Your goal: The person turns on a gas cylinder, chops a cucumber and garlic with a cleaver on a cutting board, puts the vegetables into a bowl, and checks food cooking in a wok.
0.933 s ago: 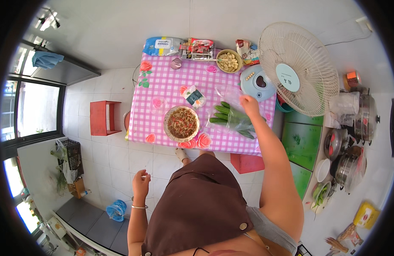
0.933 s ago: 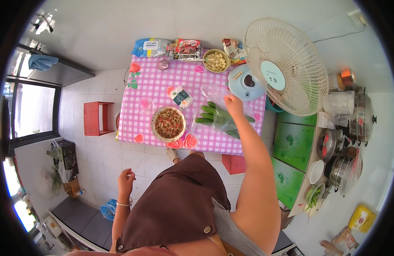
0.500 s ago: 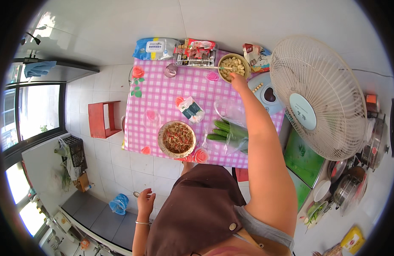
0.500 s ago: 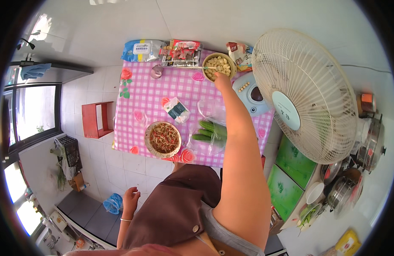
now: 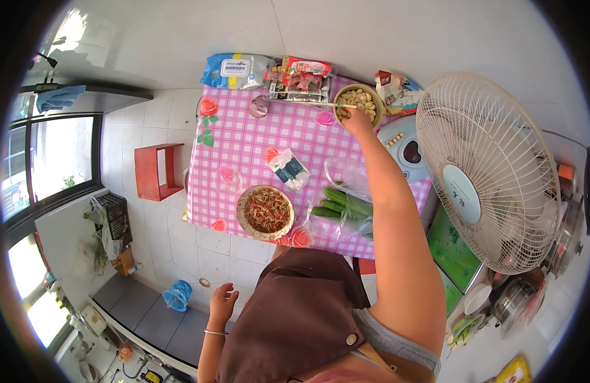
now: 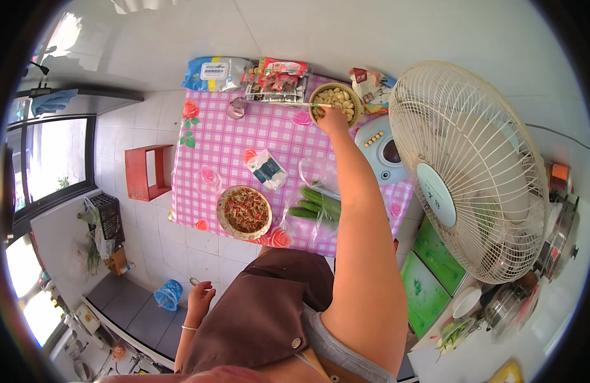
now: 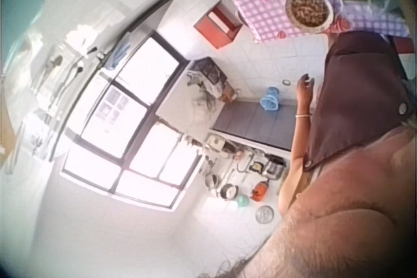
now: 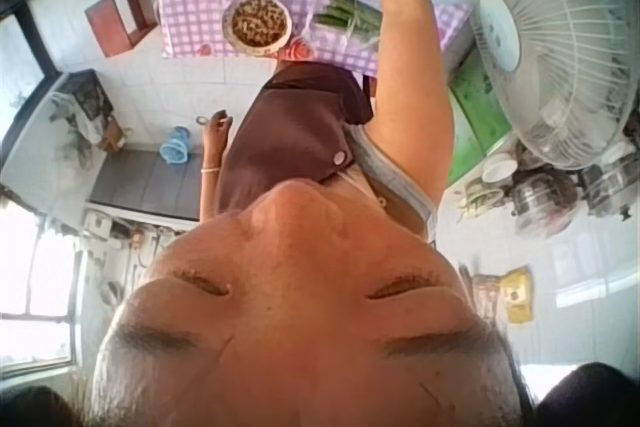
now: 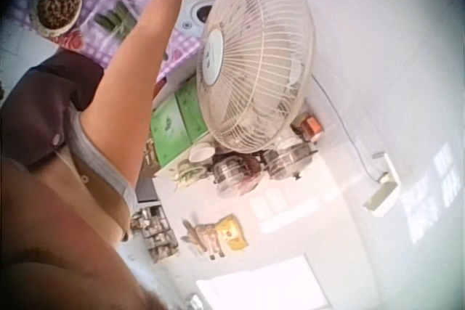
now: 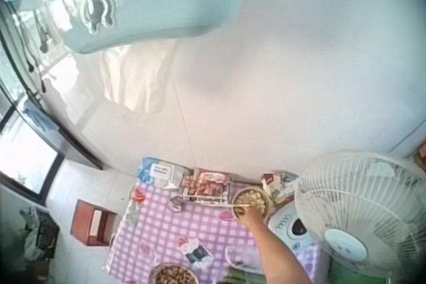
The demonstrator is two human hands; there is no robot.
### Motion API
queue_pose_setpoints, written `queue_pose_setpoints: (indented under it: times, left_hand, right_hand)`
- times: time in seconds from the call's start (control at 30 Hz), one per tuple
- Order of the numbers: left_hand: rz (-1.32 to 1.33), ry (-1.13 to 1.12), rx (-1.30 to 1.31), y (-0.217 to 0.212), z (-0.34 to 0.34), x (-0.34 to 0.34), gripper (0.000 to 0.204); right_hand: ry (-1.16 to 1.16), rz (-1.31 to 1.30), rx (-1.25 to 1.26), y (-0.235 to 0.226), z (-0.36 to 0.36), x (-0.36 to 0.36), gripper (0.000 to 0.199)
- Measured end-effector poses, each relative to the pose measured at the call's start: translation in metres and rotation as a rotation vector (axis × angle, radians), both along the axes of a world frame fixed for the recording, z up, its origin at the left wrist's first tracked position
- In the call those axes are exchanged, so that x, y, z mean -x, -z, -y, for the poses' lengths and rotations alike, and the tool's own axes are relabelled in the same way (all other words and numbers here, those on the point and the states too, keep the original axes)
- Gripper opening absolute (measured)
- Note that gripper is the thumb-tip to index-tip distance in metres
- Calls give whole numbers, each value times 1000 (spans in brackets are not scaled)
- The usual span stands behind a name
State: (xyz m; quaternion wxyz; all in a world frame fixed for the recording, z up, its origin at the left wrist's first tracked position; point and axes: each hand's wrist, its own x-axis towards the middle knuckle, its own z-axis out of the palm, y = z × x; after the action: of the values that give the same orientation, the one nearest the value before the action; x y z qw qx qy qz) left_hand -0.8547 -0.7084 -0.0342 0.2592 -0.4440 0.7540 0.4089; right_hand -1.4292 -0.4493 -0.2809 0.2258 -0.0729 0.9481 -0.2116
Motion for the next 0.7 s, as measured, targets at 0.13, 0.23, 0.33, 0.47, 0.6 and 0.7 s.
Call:
queue_pose_setpoints:
  times: [0.13, 0.23, 0.33, 0.47, 0.6, 0.7]
  left_hand:
    - [14, 33, 6, 2, 1, 3, 35]
    - [7, 11, 8, 2, 2, 4, 36]
    - [27, 56, 16, 1, 4, 3, 38]
    - [82, 87, -7, 5, 0, -6, 39]
    - [50, 68, -5, 2, -1, -5, 39]
    - [69, 67, -18, 4, 0, -13, 39]
  right_hand:
    - [-8, 90, 65, 12, -4, 5, 45]
    - [-118, 70, 64, 8, -1, -2, 52]
    - [-191, -37, -39, 18, -6, -12, 62]
    - [-182, 39, -147, -20, 14, -24, 67]
    - [-116, 6, -135, -24, 20, -32, 60]
    - [-104, 14, -93, -16, 19, -35, 54]
